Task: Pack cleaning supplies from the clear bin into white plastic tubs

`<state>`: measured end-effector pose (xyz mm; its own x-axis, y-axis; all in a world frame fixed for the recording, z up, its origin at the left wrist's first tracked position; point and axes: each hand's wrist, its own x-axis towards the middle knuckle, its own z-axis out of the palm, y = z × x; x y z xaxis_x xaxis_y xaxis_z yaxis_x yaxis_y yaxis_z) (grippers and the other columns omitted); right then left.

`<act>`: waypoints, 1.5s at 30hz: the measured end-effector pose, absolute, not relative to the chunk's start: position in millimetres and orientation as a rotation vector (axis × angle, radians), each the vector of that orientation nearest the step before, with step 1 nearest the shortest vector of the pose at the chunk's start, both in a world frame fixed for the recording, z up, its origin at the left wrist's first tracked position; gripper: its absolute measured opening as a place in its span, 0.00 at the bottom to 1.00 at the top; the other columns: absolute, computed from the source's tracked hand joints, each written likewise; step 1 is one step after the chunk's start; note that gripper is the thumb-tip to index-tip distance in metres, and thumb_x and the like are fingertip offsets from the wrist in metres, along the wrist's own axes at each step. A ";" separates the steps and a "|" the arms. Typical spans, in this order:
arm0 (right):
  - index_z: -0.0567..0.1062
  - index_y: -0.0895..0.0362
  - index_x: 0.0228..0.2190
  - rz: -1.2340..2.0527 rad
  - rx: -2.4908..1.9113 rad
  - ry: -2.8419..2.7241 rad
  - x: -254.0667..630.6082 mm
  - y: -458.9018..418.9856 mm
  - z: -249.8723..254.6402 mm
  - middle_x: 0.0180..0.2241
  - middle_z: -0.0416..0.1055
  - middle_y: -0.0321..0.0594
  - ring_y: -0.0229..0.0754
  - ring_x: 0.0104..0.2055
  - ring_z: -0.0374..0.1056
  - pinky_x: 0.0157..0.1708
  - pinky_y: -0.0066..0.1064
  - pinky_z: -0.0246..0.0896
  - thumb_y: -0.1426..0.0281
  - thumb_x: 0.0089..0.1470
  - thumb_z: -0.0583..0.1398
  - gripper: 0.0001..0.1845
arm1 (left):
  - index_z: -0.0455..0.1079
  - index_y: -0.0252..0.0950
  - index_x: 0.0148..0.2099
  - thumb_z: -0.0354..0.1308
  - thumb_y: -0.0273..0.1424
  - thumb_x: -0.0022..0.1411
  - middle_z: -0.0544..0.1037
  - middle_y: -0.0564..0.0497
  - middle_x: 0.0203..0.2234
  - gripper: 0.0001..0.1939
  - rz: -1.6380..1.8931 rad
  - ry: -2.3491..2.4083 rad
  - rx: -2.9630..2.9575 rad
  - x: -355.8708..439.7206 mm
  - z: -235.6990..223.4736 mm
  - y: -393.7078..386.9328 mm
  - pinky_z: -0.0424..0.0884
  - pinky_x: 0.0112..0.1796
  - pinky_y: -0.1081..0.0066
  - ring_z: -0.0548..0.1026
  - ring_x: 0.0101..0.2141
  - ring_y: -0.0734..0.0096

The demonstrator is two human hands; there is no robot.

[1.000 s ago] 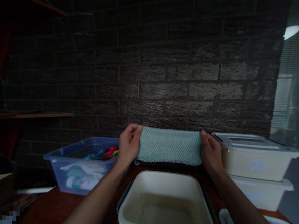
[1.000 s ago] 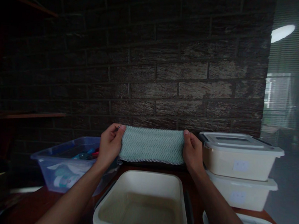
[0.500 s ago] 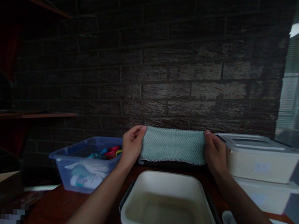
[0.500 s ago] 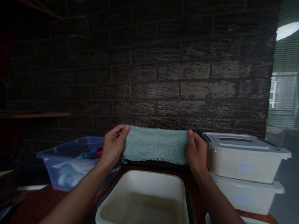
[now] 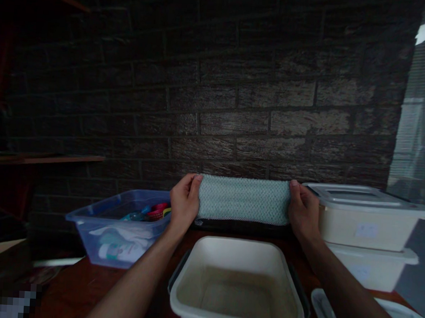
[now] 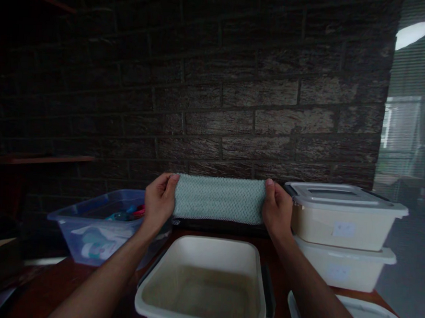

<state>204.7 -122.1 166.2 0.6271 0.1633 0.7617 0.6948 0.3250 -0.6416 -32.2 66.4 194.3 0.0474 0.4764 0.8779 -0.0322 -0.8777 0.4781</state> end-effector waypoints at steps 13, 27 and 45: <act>0.67 0.56 0.25 -0.348 -1.268 -0.856 197.8 -123.9 167.7 0.25 0.61 0.34 0.40 0.29 0.56 0.30 0.31 0.49 0.51 0.65 0.53 0.26 | 0.64 0.39 0.33 0.48 0.39 0.73 0.68 0.55 0.23 0.15 1.713 0.640 2.147 -27.9 185.8 59.3 0.55 0.30 0.69 0.67 0.27 0.67; 0.66 0.54 0.27 -0.316 -1.408 -0.876 200.2 -121.3 162.6 0.23 0.62 0.34 0.41 0.27 0.57 0.27 0.32 0.49 0.53 0.65 0.52 0.21 | 0.68 0.39 0.43 0.48 0.39 0.72 0.73 0.53 0.32 0.11 1.650 0.544 2.041 -20.8 176.6 70.4 0.65 0.37 0.71 0.71 0.35 0.66; 0.62 0.53 0.26 -0.568 -1.456 -0.900 191.1 -128.3 165.0 0.22 0.60 0.32 0.40 0.27 0.57 0.29 0.33 0.47 0.55 0.69 0.51 0.21 | 0.70 0.38 0.45 0.49 0.40 0.73 0.69 0.55 0.24 0.13 1.796 0.686 2.112 -34.3 186.9 58.5 0.59 0.30 0.71 0.67 0.26 0.68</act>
